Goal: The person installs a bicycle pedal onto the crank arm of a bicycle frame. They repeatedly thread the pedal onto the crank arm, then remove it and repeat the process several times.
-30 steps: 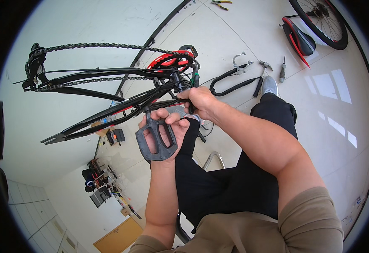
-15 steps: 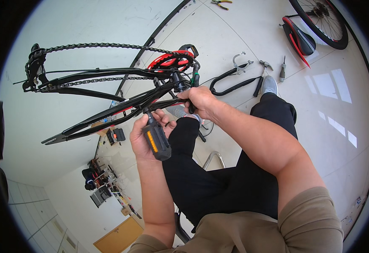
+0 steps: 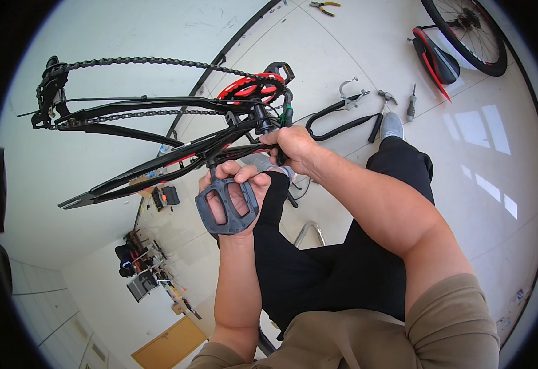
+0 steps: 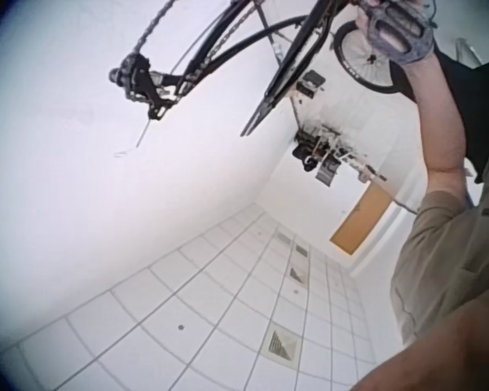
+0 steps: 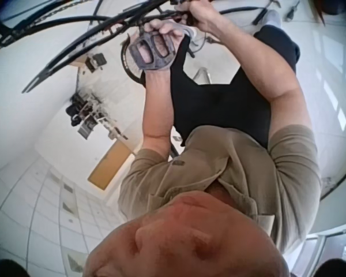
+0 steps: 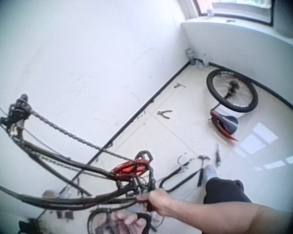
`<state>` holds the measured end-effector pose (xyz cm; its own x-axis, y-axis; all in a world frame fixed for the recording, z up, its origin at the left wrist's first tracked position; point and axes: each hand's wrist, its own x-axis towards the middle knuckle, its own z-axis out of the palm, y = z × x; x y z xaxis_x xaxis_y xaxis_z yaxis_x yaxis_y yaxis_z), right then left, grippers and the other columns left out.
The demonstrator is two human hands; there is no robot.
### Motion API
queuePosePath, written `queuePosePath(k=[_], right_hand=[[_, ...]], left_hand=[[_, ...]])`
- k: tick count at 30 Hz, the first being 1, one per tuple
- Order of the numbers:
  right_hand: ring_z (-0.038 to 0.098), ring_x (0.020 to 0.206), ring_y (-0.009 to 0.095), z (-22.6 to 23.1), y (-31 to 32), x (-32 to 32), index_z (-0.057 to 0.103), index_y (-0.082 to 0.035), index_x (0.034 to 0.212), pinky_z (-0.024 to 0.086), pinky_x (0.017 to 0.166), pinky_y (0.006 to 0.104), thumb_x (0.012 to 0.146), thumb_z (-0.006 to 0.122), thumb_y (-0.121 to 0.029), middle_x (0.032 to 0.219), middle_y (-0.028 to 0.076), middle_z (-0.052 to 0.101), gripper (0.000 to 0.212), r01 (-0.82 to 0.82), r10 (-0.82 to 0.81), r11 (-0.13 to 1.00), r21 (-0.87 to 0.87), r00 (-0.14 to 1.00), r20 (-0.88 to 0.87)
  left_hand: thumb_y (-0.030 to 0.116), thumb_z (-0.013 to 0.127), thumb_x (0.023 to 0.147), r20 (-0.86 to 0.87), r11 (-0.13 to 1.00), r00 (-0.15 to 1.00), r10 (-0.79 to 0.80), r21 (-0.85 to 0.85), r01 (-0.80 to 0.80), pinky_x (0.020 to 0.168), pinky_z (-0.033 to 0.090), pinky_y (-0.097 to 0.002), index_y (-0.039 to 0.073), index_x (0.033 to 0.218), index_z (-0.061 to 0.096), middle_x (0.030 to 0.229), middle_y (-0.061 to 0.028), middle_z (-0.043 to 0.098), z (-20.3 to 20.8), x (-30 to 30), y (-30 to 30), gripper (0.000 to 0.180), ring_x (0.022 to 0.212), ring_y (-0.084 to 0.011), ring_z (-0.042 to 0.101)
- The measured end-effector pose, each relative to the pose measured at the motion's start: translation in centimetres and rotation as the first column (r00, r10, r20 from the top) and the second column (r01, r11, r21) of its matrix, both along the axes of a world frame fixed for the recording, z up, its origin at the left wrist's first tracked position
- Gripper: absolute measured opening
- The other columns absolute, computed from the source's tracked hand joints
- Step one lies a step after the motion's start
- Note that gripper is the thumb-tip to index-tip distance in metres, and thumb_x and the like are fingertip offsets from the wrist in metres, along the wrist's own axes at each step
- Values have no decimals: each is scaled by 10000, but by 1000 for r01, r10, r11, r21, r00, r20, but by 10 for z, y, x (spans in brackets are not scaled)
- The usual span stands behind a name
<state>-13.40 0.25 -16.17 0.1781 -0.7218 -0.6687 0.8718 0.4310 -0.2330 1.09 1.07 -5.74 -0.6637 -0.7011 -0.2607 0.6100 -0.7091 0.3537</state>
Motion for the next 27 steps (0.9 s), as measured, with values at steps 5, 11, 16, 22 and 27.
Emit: queuePosePath(k=[5, 11, 16, 22, 27], right_hand=[[505, 694, 166, 5, 2, -4, 621, -2, 929, 470, 627, 359, 913, 680, -53, 801, 59, 550, 80, -21, 21, 1000, -23, 1000, 2], [496, 693, 156, 5, 0, -4, 620, -11, 928, 451, 645, 352, 903, 691, -53, 817, 48, 557, 86, -39, 39, 999, 8, 999, 18], [488, 687, 151, 3, 1, -5, 614, -19, 938, 447, 660, 345, 906, 691, -55, 828, 46, 558, 91, -33, 33, 999, 7, 998, 49], [483, 696, 152, 3, 1, -3, 608, -7, 932, 445, 641, 332, 911, 676, -25, 833, 58, 558, 74, 17, -20, 1000, 24, 993, 118], [486, 691, 158, -3, -1, 1, 603, 8, 938, 450, 617, 325, 928, 662, -16, 841, 71, 564, 64, 36, -38, 999, 17, 989, 145]], left_hand=[[337, 538, 978, 8, 1000, 1000, -10, 2, 10, 943, 496, -485, 7, 983, 705, 1084, -109, 692, 3, 2, 0, 369, 990, -256, 600], [311, 501, 997, 443, 992, 893, 78, -121, -26, 878, 535, -446, -19, 977, 642, 1047, -177, 654, 27, 7, -1, 360, 947, -264, 606], [323, 518, 991, 428, 993, 900, 79, -109, -35, 879, 527, -451, 19, 949, 659, 1049, -139, 661, 28, 5, -1, 337, 921, -243, 599], [340, 578, 948, -36, 992, 996, 86, 95, -83, 863, 429, -424, 69, 900, 687, 964, -14, 689, 0, 1, 5, 296, 795, -170, 525], [366, 570, 960, 145, 998, 987, 66, 12, -68, 840, 415, -425, 75, 895, 611, 817, -27, 561, 7, -9, 5, 301, 797, -180, 501]])
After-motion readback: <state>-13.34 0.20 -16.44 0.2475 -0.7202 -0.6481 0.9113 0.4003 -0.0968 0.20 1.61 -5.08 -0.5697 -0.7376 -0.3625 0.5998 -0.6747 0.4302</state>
